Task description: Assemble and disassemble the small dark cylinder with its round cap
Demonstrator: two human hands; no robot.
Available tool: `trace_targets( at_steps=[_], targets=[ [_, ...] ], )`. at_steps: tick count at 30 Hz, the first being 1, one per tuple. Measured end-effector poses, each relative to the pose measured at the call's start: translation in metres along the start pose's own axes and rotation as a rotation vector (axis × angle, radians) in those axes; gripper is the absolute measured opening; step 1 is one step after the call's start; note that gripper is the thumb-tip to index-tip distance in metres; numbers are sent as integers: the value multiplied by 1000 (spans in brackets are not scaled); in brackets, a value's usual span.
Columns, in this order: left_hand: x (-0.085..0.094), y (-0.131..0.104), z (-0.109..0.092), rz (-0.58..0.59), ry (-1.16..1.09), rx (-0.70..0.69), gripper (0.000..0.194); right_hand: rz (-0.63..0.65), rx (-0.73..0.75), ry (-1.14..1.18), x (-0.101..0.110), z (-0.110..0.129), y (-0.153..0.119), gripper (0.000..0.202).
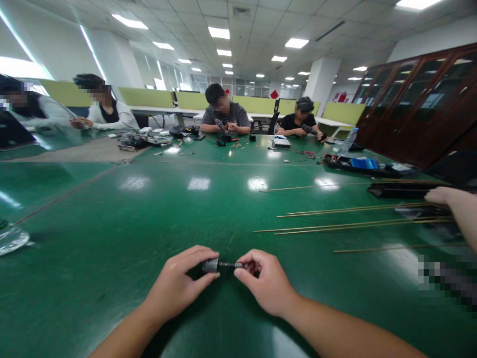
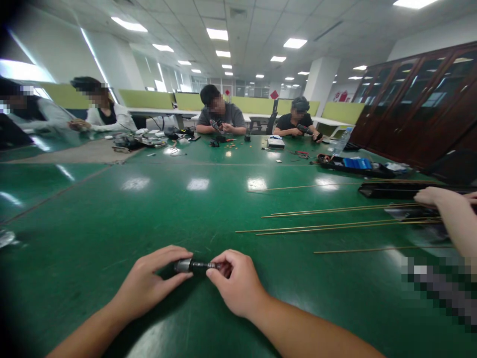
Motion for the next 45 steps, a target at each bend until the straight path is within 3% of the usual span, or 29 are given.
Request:
trace_targets(
  at_steps=[45],
  targets=[
    [10, 2, -3, 5, -28, -7, 27, 18, 6, 27, -4, 1, -1, 12]
  ],
)
Point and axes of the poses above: each hand's wrist, its own y-axis towards the middle knuckle, its own x-axis out of the back of the hand, z = x × y, the point moved 9 cm from there along y, towards the middle knuckle, and after that the axes turned 2 degrees about -y, right-handed, at the moved point
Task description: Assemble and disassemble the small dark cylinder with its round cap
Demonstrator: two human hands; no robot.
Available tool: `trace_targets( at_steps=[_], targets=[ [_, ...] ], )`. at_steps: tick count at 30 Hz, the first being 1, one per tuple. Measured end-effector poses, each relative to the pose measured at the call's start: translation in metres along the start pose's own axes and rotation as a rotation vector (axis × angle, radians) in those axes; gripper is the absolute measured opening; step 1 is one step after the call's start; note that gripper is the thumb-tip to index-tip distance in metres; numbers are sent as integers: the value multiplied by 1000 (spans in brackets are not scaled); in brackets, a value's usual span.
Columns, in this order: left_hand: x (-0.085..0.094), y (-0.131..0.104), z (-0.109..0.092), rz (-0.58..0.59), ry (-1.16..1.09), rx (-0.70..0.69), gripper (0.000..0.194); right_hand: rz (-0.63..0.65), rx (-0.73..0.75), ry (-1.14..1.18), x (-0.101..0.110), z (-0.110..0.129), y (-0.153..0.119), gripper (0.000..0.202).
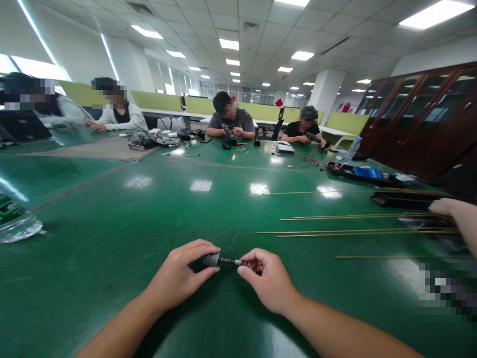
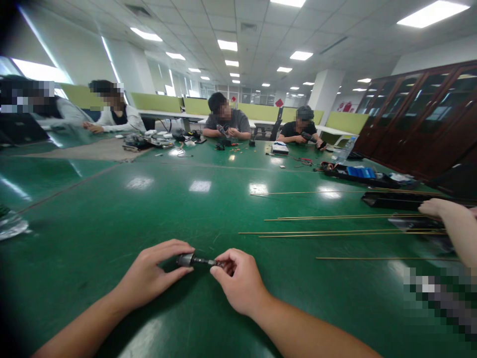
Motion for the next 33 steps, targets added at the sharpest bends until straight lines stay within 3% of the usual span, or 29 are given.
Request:
trace_targets(
  at_steps=[18, 26, 30, 33],
  targets=[
    [1, 2, -2, 19, -6, 16, 25, 1, -6, 10, 0, 0, -1, 11],
    [8, 2, 19, -77, 85, 122, 33, -6, 6, 2, 2, 2, -1, 14],
    [22, 4, 43, -193, -64, 294, 47, 23, 13, 32, -1, 4, -1, 20],
    [55, -2, 63, -286, -230, 405, 46, 16, 34, 16, -1, 7, -2, 20]
  ],
)
Point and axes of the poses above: each hand's wrist, its own y-axis towards the middle knuckle, its own x-axis out of the back of the hand, z = x × y, the point moved 9 cm from there along y, towards the middle knuckle, and after that the axes turned 2 degrees about -y, right-handed, at the moved point
